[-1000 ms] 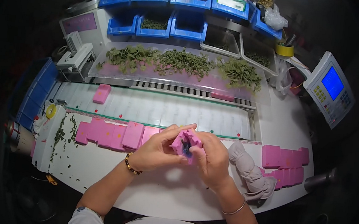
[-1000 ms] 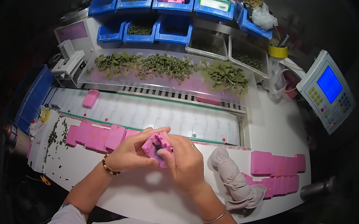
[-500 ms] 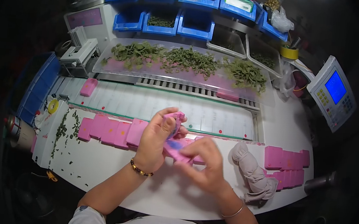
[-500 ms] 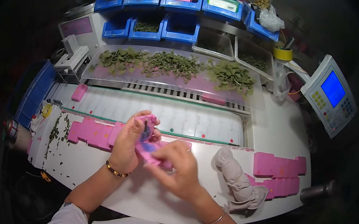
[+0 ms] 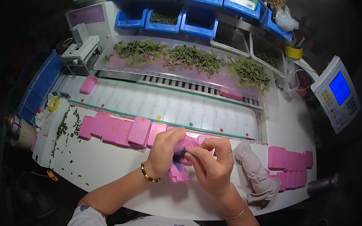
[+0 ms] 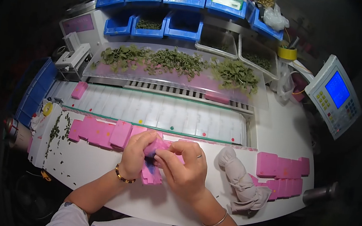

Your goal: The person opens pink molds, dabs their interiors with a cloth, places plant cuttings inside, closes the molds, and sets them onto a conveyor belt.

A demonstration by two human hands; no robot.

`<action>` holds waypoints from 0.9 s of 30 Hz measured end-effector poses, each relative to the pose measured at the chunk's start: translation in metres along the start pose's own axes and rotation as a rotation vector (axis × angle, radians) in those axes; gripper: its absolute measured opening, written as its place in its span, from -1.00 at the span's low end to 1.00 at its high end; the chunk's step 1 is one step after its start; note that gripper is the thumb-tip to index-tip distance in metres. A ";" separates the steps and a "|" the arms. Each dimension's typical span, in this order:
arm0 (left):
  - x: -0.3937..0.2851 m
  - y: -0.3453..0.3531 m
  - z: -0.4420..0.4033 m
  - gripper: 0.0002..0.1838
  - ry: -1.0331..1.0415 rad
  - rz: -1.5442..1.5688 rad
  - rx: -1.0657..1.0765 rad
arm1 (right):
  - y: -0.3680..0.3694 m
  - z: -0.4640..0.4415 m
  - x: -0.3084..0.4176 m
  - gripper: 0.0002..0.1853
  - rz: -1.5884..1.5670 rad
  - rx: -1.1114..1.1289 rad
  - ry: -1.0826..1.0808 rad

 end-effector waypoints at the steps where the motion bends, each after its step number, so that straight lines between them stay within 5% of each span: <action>1: -0.001 -0.004 -0.002 -0.60 0.043 -0.016 -0.023 | -0.001 0.001 0.000 -0.77 -0.015 -0.006 0.007; 8: -0.002 -0.020 -0.012 -0.49 -0.047 0.217 0.001 | -0.027 -0.004 -0.008 -0.81 -0.057 -0.200 0.098; 11: 0.003 -0.001 -0.002 -0.46 -0.199 0.006 0.084 | -0.029 0.002 -0.019 -0.79 0.016 -0.267 0.088; 15: 0.004 0.017 0.008 -0.68 -0.235 0.074 0.380 | -0.026 0.009 -0.010 -0.78 0.136 -0.207 -0.032; 23: 0.000 0.012 0.007 -0.87 0.024 -0.201 0.307 | -0.020 0.010 0.002 -0.78 0.245 -0.031 -0.095; 27: -0.010 0.017 0.013 -0.88 0.360 -0.627 0.253 | -0.018 0.016 -0.028 -0.86 -0.124 0.045 0.267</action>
Point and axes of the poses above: each hand's wrist, its own z-axis away from the middle knuckle, its own y-axis out of the palm, x = y × z, the point moved 6 cm from there along -z, towards the middle knuckle, and after that the axes turned 2 degrees about -y, right-handed, at the moved point
